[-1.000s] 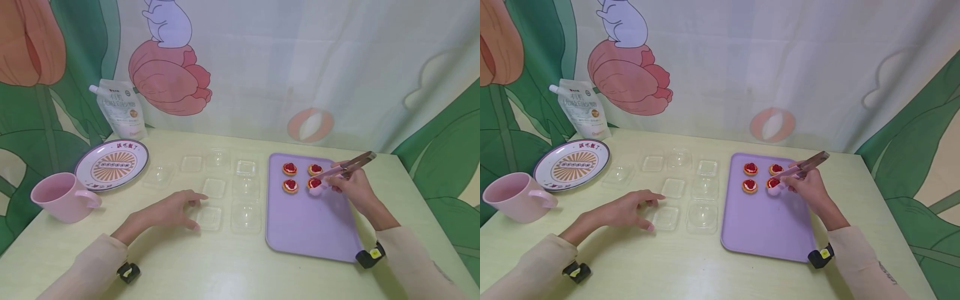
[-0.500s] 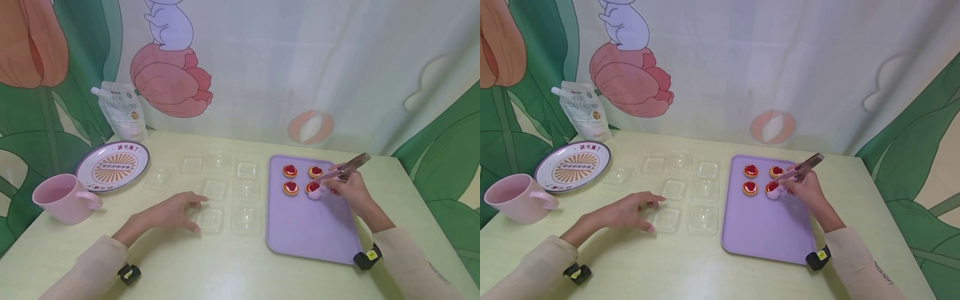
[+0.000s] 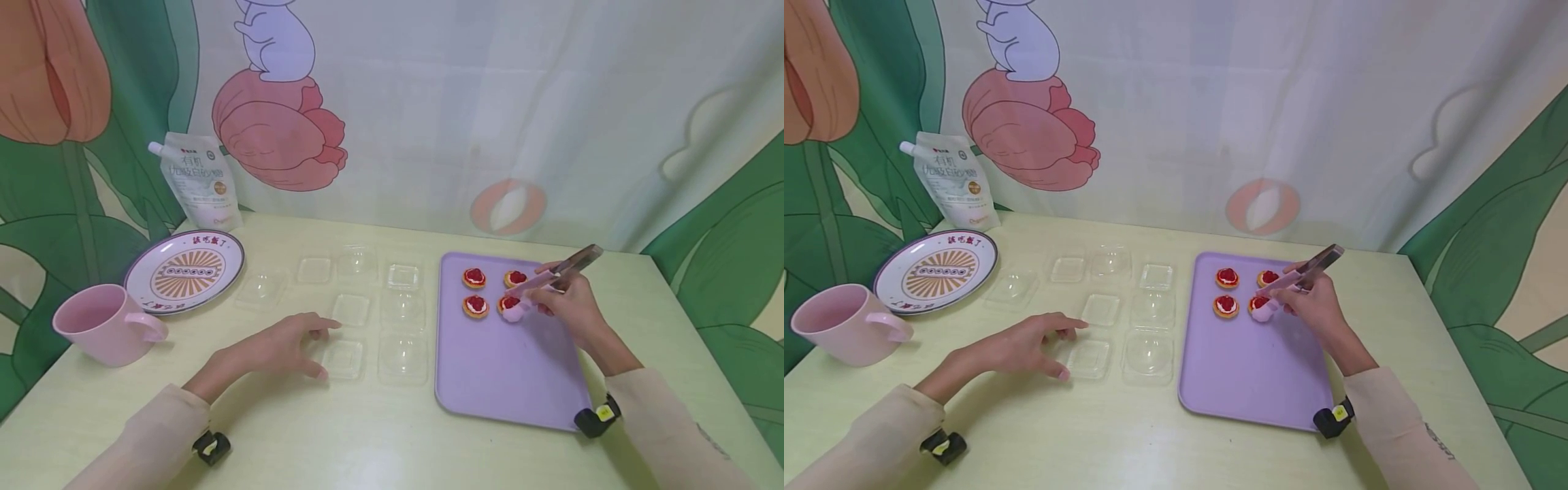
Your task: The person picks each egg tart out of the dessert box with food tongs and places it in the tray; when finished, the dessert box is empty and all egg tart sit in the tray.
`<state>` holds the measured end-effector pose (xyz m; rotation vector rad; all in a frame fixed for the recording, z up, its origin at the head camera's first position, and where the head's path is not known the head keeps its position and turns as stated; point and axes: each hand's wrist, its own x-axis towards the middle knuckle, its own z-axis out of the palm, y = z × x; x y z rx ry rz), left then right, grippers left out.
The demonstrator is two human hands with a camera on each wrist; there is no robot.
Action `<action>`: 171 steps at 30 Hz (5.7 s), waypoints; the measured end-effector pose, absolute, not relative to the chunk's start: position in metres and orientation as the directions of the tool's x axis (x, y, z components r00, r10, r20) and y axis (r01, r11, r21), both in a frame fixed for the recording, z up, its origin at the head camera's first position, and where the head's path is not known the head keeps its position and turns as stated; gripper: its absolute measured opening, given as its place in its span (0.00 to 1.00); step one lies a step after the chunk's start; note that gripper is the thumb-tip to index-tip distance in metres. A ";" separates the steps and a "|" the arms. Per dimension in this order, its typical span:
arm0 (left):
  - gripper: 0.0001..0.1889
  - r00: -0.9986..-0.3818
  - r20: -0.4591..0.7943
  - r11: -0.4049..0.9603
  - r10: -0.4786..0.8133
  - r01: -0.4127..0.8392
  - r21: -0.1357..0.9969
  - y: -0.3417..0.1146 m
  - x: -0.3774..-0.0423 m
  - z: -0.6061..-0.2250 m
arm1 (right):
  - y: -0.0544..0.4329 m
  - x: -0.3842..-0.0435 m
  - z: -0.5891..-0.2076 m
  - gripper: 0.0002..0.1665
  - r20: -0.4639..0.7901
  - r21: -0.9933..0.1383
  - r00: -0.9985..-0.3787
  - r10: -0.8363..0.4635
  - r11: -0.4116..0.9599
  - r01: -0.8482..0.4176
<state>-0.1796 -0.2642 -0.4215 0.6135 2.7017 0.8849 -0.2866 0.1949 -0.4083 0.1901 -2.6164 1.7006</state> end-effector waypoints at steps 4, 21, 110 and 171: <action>0.40 -0.886 -0.091 0.733 0.455 0.315 0.603 -0.264 -0.180 -0.421 | 0.195 -0.286 -0.407 0.27 0.082 -0.913 -0.993 -0.088 0.392 -0.111; 0.41 -0.888 -0.093 0.734 0.451 0.310 0.604 -0.263 -0.179 -0.421 | 0.196 -0.283 -0.402 0.27 0.104 -0.907 -0.990 -0.094 0.401 -0.133; 0.41 -0.873 -0.063 0.708 0.483 0.347 0.615 -0.263 -0.178 -0.419 | 0.311 -0.234 -0.410 0.12 0.051 -0.921 -0.934 0.353 -0.345 -0.180; 0.40 -0.872 -0.049 0.692 0.488 0.352 0.630 -0.265 -0.180 -0.421 | 0.348 -0.225 -0.418 0.45 -0.300 -0.562 -0.935 -0.188 0.827 0.014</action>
